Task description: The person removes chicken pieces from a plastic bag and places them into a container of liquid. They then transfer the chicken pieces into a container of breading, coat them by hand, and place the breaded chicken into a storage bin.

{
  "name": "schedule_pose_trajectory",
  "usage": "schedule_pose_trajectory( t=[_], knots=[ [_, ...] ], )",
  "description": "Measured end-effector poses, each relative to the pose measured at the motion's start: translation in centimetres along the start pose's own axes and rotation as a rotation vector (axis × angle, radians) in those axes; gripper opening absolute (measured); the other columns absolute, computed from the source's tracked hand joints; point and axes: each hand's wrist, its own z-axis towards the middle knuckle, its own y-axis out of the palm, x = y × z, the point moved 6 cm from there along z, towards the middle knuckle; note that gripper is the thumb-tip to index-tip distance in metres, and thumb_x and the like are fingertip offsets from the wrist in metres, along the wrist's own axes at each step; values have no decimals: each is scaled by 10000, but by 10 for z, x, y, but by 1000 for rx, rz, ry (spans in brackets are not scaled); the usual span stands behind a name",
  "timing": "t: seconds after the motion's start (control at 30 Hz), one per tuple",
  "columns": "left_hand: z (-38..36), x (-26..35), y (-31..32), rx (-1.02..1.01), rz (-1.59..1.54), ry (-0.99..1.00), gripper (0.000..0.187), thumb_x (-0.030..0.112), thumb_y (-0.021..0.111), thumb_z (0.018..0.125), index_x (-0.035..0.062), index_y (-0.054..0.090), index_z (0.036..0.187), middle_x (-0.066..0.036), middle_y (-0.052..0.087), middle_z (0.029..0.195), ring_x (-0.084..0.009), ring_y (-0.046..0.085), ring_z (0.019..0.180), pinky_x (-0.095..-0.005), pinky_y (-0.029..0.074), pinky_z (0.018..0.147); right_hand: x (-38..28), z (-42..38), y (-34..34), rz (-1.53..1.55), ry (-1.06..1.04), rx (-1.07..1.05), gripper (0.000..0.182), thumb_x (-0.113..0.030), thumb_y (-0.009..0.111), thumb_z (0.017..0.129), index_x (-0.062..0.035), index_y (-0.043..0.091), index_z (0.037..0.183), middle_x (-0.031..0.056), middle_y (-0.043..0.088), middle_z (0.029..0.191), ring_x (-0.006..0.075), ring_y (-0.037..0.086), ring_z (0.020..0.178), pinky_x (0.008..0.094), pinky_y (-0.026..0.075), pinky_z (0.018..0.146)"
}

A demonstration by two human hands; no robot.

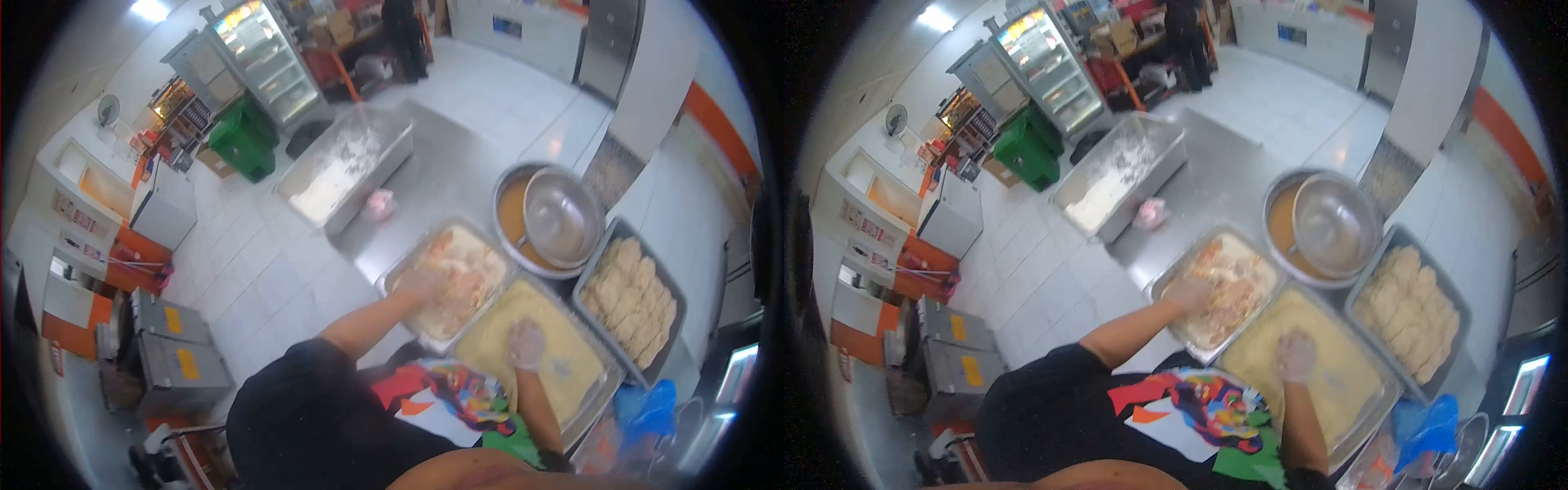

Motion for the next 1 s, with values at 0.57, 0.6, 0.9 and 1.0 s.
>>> schedule_pose_trajectory(
  t=[0.57,0.6,0.9,1.0],
  knots=[
    [-10,-5,-3,112,-169,35,527,481,527,948,49,736,1166,-221,721,1172,-385,693,1077,-484,536,938,49,-53,-3,-169,-176,-602,448,-414,749,833,-110,746,1161,166,731,1151,331,648,1182,459,503,1006],
    [-14,-7,-5,145,-202,42,506,463,520,962,63,734,1185,-203,713,1215,-366,683,1123,-478,528,966,45,-46,8,-171,-152,-445,447,-419,715,864,-111,735,1187,178,714,1191,345,632,1208,473,488,1027],
    [-7,-38,-41,363,-738,-43,709,418,824,827,46,602,1389,-241,668,1311,-355,627,1238,-423,486,1062,-9,-44,8,-328,-31,-11,701,-414,582,974,-44,395,1539,249,424,1543,418,445,1397,561,454,1053],
    [2,-50,-20,206,-418,-130,725,399,761,838,57,552,1442,-254,591,1414,-381,577,1302,-434,478,1075,5,-18,3,-125,95,-182,730,-356,635,962,3,374,1542,272,571,1402,398,563,1297,468,494,1038]
  ],
)
